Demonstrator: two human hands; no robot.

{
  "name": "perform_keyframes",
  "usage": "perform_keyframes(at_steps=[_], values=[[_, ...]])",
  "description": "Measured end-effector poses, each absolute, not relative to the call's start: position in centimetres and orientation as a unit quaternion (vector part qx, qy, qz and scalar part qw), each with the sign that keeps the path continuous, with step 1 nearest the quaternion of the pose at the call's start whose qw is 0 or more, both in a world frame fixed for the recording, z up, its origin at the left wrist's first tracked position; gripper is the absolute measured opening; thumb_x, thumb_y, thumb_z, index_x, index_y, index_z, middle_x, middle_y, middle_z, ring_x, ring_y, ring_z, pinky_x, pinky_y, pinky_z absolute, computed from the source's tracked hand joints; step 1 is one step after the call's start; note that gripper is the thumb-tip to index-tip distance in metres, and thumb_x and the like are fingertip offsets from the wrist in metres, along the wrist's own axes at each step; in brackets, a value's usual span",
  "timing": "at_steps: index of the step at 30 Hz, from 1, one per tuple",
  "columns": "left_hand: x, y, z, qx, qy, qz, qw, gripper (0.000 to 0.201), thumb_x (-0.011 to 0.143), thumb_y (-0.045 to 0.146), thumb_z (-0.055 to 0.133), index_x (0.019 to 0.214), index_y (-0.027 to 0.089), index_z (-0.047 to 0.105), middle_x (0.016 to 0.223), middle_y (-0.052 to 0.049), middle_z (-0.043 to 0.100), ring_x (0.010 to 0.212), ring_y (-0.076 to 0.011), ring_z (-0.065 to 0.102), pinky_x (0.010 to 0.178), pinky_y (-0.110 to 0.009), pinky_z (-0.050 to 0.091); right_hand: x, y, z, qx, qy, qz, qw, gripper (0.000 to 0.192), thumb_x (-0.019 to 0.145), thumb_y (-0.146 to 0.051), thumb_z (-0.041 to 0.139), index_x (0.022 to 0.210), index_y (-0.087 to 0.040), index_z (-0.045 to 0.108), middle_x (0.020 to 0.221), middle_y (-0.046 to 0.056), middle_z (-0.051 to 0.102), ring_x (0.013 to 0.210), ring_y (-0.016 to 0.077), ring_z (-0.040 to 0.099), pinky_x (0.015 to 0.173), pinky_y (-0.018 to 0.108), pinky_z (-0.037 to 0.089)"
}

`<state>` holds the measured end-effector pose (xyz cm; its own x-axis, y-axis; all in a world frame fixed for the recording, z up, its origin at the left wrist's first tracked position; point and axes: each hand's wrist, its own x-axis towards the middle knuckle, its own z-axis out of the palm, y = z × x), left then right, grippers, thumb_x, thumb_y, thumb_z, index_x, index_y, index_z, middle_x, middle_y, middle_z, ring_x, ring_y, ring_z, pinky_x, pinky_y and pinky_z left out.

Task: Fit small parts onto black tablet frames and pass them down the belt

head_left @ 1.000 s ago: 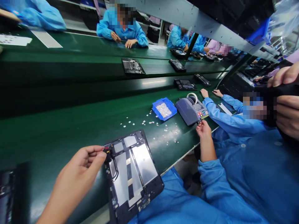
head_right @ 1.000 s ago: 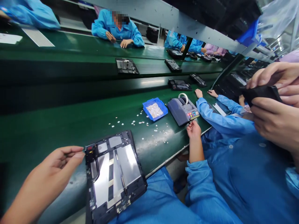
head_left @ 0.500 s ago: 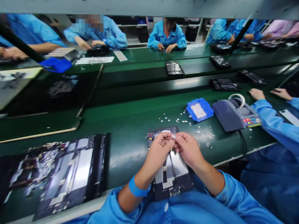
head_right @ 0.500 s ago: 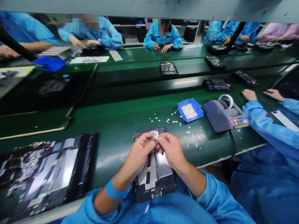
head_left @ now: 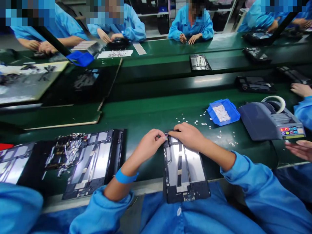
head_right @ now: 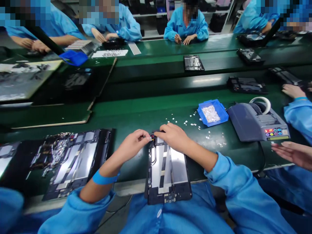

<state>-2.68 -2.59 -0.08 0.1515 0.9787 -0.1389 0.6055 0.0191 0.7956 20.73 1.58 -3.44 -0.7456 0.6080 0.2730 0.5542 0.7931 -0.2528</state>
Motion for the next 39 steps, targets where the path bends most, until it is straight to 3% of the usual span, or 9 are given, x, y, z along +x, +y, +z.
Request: perform_keyframes(at_steps=[3,8,14,22,31,39], values=[[-2.3,-2.1,-0.6,0.685,0.595,0.230,0.352,0.016,0.089,0.030,0.057,0.084,0.020,0.068,0.093,-0.004,0.066,0.081,-0.0196,0.060,0.075,-0.033,0.044,20.5,2.3,-3.5,-0.273,-0.954,0.021,0.125,0.029,0.106,-0.020,0.052,0.128,-0.022,0.070,0.109,0.010,0.066,0.091,0.0216,0.050,0.076,0.033,0.038],[-1.9,-1.0,-0.6,0.700,0.597,0.196,0.339,0.017,0.088,0.029,0.057,0.080,0.020,0.068,0.084,-0.004,0.067,0.085,-0.0224,0.061,0.078,-0.035,0.045,21.0,2.5,-3.1,-0.238,-0.968,-0.007,0.084,0.029,0.107,-0.019,0.048,0.127,-0.017,0.068,0.102,0.009,0.066,0.089,0.0225,0.049,0.072,0.035,0.036],[-1.5,0.6,-1.1,0.654,0.599,0.184,0.425,0.017,0.083,0.028,0.058,0.072,0.019,0.067,0.071,-0.001,0.067,0.070,-0.0182,0.059,0.066,-0.030,0.042,21.0,2.8,-3.2,-0.218,-0.973,0.005,0.072,0.028,0.106,-0.016,0.047,0.125,-0.013,0.067,0.100,0.010,0.067,0.087,0.0220,0.050,0.071,0.035,0.036],[-1.5,0.5,-1.6,0.582,0.590,0.228,0.511,0.018,0.079,0.035,0.062,0.071,0.019,0.068,0.073,-0.002,0.070,0.072,-0.0177,0.061,0.072,-0.031,0.047,21.0,2.9,-3.1,-0.224,-0.972,0.014,0.075,0.027,0.106,-0.016,0.045,0.120,-0.014,0.068,0.101,0.010,0.067,0.087,0.0221,0.051,0.070,0.036,0.038],[-0.5,0.1,-1.4,0.655,0.619,0.196,0.387,0.017,0.082,0.027,0.055,0.070,0.020,0.064,0.067,0.000,0.063,0.066,-0.0172,0.055,0.062,-0.029,0.038,21.0,2.8,-3.0,-0.226,-0.972,0.009,0.069,0.029,0.106,-0.016,0.044,0.123,-0.014,0.067,0.101,0.010,0.067,0.087,0.0224,0.052,0.071,0.036,0.039],[-0.3,-0.3,-1.9,0.679,0.630,0.189,0.326,0.019,0.088,0.023,0.054,0.071,0.022,0.061,0.071,-0.001,0.062,0.075,-0.0206,0.056,0.069,-0.033,0.040,21.0,2.8,-2.9,-0.225,-0.972,0.010,0.067,0.028,0.106,-0.016,0.045,0.124,-0.014,0.067,0.101,0.009,0.068,0.087,0.0225,0.052,0.070,0.036,0.039]])
